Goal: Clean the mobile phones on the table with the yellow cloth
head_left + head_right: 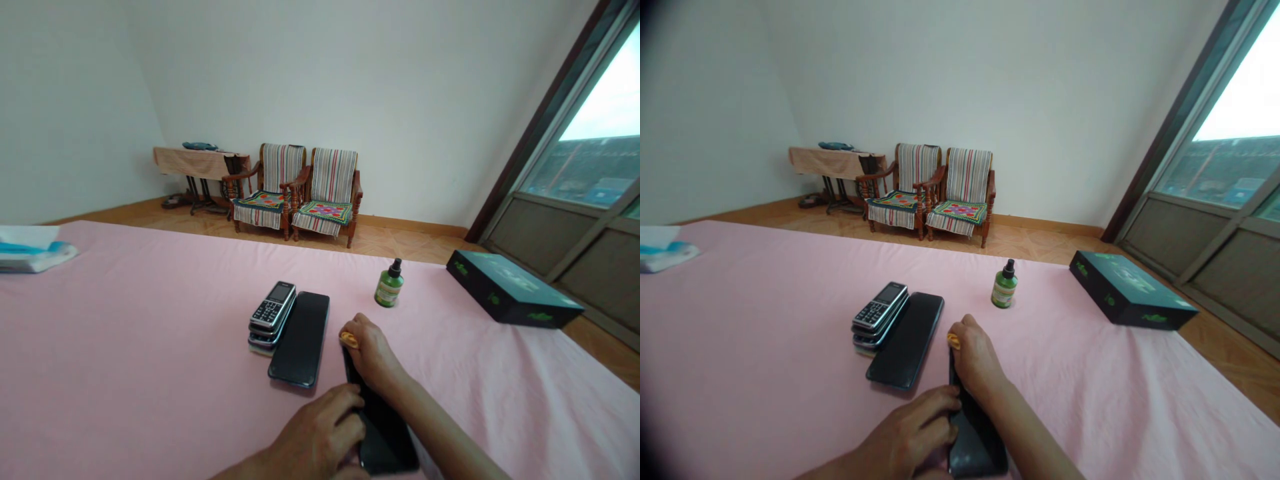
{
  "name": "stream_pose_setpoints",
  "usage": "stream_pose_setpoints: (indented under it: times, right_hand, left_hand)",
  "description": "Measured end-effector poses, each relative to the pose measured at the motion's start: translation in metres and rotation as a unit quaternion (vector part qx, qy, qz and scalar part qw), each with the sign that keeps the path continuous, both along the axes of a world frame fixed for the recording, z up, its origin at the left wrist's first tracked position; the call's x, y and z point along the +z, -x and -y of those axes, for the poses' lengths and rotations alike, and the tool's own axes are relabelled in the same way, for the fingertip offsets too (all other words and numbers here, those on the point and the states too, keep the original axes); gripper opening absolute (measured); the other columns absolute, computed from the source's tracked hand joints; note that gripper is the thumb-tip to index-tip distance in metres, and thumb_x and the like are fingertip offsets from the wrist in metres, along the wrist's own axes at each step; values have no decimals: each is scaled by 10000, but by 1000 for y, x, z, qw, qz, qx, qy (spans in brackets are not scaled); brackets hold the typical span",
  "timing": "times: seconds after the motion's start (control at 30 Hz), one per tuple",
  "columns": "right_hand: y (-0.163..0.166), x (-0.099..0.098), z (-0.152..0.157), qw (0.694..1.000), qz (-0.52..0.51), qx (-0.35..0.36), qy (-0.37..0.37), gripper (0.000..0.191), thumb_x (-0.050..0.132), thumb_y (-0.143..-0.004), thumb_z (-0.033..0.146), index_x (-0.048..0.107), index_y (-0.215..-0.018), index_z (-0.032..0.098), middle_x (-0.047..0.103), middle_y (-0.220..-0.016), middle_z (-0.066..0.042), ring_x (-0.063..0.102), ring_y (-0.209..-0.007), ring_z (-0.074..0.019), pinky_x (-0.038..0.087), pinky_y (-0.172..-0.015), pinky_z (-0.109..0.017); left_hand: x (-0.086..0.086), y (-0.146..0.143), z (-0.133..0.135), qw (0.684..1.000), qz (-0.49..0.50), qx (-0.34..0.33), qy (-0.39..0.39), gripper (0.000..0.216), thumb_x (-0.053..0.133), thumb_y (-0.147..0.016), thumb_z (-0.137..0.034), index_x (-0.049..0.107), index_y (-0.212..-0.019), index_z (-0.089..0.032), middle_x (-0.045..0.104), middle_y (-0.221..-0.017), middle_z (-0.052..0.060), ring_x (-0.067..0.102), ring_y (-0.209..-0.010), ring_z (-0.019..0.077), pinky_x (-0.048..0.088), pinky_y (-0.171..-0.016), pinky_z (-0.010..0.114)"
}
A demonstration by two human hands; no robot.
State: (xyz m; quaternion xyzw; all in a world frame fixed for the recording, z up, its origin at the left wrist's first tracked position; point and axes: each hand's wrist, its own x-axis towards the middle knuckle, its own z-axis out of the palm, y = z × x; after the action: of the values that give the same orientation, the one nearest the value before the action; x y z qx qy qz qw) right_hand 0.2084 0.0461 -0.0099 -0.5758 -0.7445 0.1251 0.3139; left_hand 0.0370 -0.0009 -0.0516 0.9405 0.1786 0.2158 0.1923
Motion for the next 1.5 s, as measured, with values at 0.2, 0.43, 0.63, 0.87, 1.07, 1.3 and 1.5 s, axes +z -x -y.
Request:
stream_pose_setpoints:
  times: [0.2,0.43,0.63,0.87,1.07,1.3,1.5]
  right_hand:
    - [-3,1,4,999,23,-30,10,267,466,-776,-33,619,-679,164,519,-728,-15,514,-658,-133,324,-592,-228]
    - [-37,-9,7,996,50,-80,6,249,477,-765,-19,579,-631,165,494,-699,-11,508,-639,-142,310,-582,-232]
    - [-64,-7,11,989,51,-139,-2,198,497,-768,50,581,-637,173,524,-684,-27,520,-634,-163,312,-581,-250]
    - [-63,-13,10,993,0,-119,15,189,489,-844,271,626,-745,188,639,-709,-40,605,-664,-184,402,-602,-250]
    - [-60,-9,14,992,5,-120,36,205,487,-815,296,571,-653,203,635,-613,-34,595,-589,-187,365,-542,-252]
    - [-55,-5,28,990,30,-130,35,249,470,-822,312,482,-590,223,573,-556,-19,546,-533,-175,311,-518,-258]
    - [-54,-8,45,990,33,-132,44,258,448,-841,343,450,-610,230,578,-579,-25,550,-547,-179,324,-525,-260]
  left_hand:
    - [8,-1,1,999,-15,9,-44,364,732,-800,-466,603,-957,-164,610,-1219,155,565,-1185,301,481,-1003,355]
    - [21,1,1,998,-35,-3,-59,343,718,-824,-437,602,-977,-154,636,-1205,160,577,-1192,300,488,-1000,351]
    - [-8,-2,-3,998,-1,-4,-61,358,692,-824,-479,585,-991,-181,628,-1227,156,532,-1246,302,457,-1030,379]
    - [-3,-1,-3,999,12,-8,-38,369,692,-821,-480,592,-1016,-182,640,-1218,146,519,-1267,291,440,-1046,389]
    - [0,-1,-2,1000,4,-5,-19,378,712,-805,-472,591,-1025,-190,624,-1249,147,507,-1280,297,435,-1050,387]
    - [5,0,0,1000,-5,-2,17,372,767,-763,-385,587,-1034,-202,598,-1290,137,485,-1300,302,438,-1046,402]
    - [22,2,4,999,-11,3,43,381,781,-751,-320,598,-1058,-189,586,-1306,149,488,-1298,297,442,-1047,407]
